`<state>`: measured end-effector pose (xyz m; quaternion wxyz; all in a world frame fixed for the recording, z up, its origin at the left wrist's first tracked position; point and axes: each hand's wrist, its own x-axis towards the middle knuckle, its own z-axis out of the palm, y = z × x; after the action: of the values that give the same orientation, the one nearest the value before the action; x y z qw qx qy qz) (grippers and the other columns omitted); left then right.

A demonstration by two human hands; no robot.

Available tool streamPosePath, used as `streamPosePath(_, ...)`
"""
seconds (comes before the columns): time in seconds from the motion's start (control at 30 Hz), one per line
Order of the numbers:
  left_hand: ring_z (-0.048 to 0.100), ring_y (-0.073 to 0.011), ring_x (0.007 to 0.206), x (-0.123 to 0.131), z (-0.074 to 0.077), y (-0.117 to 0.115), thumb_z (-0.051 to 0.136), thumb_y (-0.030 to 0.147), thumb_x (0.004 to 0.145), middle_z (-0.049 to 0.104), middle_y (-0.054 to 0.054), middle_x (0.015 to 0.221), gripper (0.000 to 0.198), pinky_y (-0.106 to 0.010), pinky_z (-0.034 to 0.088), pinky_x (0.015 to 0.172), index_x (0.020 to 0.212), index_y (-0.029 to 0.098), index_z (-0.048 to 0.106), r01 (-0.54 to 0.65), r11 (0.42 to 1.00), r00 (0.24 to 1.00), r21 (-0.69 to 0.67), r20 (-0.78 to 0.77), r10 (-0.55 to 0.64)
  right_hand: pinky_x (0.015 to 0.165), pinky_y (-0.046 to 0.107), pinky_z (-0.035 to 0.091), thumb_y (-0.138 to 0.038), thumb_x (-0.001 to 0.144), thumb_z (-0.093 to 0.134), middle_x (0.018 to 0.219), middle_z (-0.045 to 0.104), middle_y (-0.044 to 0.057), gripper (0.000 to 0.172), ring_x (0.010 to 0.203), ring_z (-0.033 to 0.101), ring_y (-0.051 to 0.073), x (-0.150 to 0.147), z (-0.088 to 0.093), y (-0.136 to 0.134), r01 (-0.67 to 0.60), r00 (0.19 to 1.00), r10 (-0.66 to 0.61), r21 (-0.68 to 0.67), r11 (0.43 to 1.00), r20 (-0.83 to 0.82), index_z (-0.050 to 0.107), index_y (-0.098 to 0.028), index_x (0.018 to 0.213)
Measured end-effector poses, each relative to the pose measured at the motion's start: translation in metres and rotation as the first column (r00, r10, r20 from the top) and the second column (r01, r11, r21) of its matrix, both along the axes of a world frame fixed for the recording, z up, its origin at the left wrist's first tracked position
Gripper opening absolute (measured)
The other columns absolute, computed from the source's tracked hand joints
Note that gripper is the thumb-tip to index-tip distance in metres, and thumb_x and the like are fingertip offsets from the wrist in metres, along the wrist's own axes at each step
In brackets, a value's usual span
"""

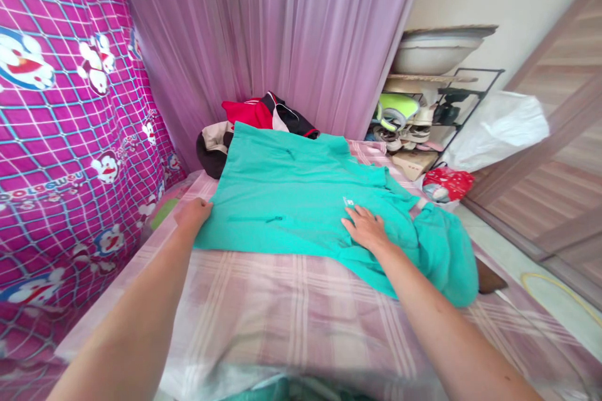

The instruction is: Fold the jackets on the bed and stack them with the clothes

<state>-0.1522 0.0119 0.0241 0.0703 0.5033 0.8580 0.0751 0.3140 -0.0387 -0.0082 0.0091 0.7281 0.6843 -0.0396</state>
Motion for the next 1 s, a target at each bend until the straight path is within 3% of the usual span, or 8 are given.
streamPosePath(0.13, 0.065, -0.0344, 0.113, 0.001, -0.004, -0.004, 0.043, 0.047, 0.09, 0.073, -0.014, 0.115, 0.04, -0.048, 0.047, 0.092, 0.106, 0.021, 0.069, -0.021, 1.0, 1.0, 0.017, -0.021, 0.022, 0.115, 0.056, 0.027, -0.047, 0.102, 0.028, 0.162, 0.034, 0.01, 0.056, 0.147, 0.03, 0.029, 0.0, -0.003, 0.0, 0.006, 1.0, -0.006, 0.017, 1.0, -0.004, 0.041, -0.027, 0.153)
streamPosePath(0.3, 0.064, -0.0359, 0.114, -0.001, 0.002, -0.004, 0.044, 0.049, 0.089, 0.071, -0.017, 0.119, 0.045, -0.05, 0.048, 0.093, 0.11, 0.018, 0.07, 0.022, 1.0, 0.999, -0.006, -0.034, -0.022, 0.115, 0.057, 0.027, -0.045, 0.102, 0.03, 0.162, 0.034, 0.012, 0.055, 0.147, 0.031, 0.029, -0.002, 0.0, -0.003, 0.019, 1.0, -0.018, 0.024, 1.0, -0.016, 0.042, -0.025, 0.153)
streamPosePath(0.43, 0.05, -0.0389, 0.133, 0.014, -0.008, -0.015, 0.042, 0.057, 0.089, 0.052, -0.025, 0.146, 0.071, -0.053, 0.044, 0.103, 0.14, 0.008, 0.052, 0.203, 0.97, 0.966, 0.135, -0.19, -0.176, 0.116, 0.057, 0.026, -0.045, 0.102, 0.034, 0.161, 0.035, 0.012, 0.055, 0.147, 0.032, 0.03, -0.025, 0.011, -0.004, -0.009, 0.998, 0.012, 0.045, 0.999, -0.066, 0.043, -0.024, 0.152)
streamPosePath(0.53, 0.037, -0.0358, 0.144, 0.038, -0.027, -0.032, 0.036, 0.049, 0.094, 0.041, -0.019, 0.157, 0.066, -0.055, 0.033, 0.114, 0.147, 0.011, 0.046, 0.412, 0.897, 0.888, 0.158, -0.292, -0.356, 0.118, 0.056, 0.022, -0.048, 0.102, 0.036, 0.162, 0.034, 0.01, 0.056, 0.148, 0.028, 0.028, -0.053, 0.018, 0.0, -0.119, 0.986, 0.127, 0.071, 0.99, -0.108, 0.04, -0.027, 0.153)
streamPosePath(0.63, 0.035, -0.0332, 0.146, 0.058, -0.04, -0.047, 0.031, 0.047, 0.096, 0.04, -0.015, 0.159, 0.064, -0.055, 0.03, 0.116, 0.149, 0.015, 0.045, 0.442, 0.894, 0.871, 0.078, -0.275, -0.407, 0.119, 0.055, 0.018, -0.054, 0.102, 0.033, 0.164, 0.03, 0.006, 0.057, 0.151, 0.023, 0.027, -0.062, 0.018, 0.008, -0.187, 0.974, 0.19, 0.031, 0.982, -0.122, 0.037, -0.032, 0.154)
streamPosePath(0.73, 0.036, -0.0326, 0.146, 0.064, -0.042, -0.052, 0.03, 0.05, 0.096, 0.039, -0.015, 0.159, 0.068, -0.053, 0.03, 0.117, 0.152, 0.012, 0.041, 0.414, 0.909, 0.884, 0.041, -0.255, -0.391, 0.12, 0.057, 0.015, -0.057, 0.102, 0.026, 0.166, 0.024, 0.005, 0.06, 0.153, 0.018, 0.026, -0.031, 0.014, 0.013, -0.091, 0.991, 0.087, -0.036, 0.995, -0.1, 0.032, -0.033, 0.157)
streamPosePath(0.87, 0.036, -0.0327, 0.145, 0.062, -0.04, -0.049, 0.03, 0.051, 0.095, 0.04, -0.015, 0.159, 0.069, -0.053, 0.03, 0.117, 0.151, 0.013, 0.042, 0.412, 0.91, 0.888, 0.041, -0.244, -0.391, 0.12, 0.056, 0.014, -0.055, 0.103, 0.019, 0.167, 0.02, 0.008, 0.063, 0.152, 0.018, 0.026, 0.044, 0.007, 0.009, 0.206, 0.978, -0.206, -0.036, 0.978, -0.016, 0.028, -0.027, 0.159)
streamPosePath(1.0, 0.038, -0.0328, 0.145, 0.061, -0.041, -0.048, 0.03, 0.051, 0.094, 0.042, -0.014, 0.158, 0.069, -0.054, 0.031, 0.116, 0.15, 0.013, 0.044, 0.416, 0.908, 0.886, 0.057, -0.25, -0.39, 0.12, 0.049, 0.019, -0.051, 0.103, 0.021, 0.166, 0.025, 0.007, 0.062, 0.151, 0.022, 0.024, 0.081, 0.0, 0.004, 0.281, 0.96, -0.281, 0.01, 0.96, 0.013, 0.033, -0.025, 0.157)
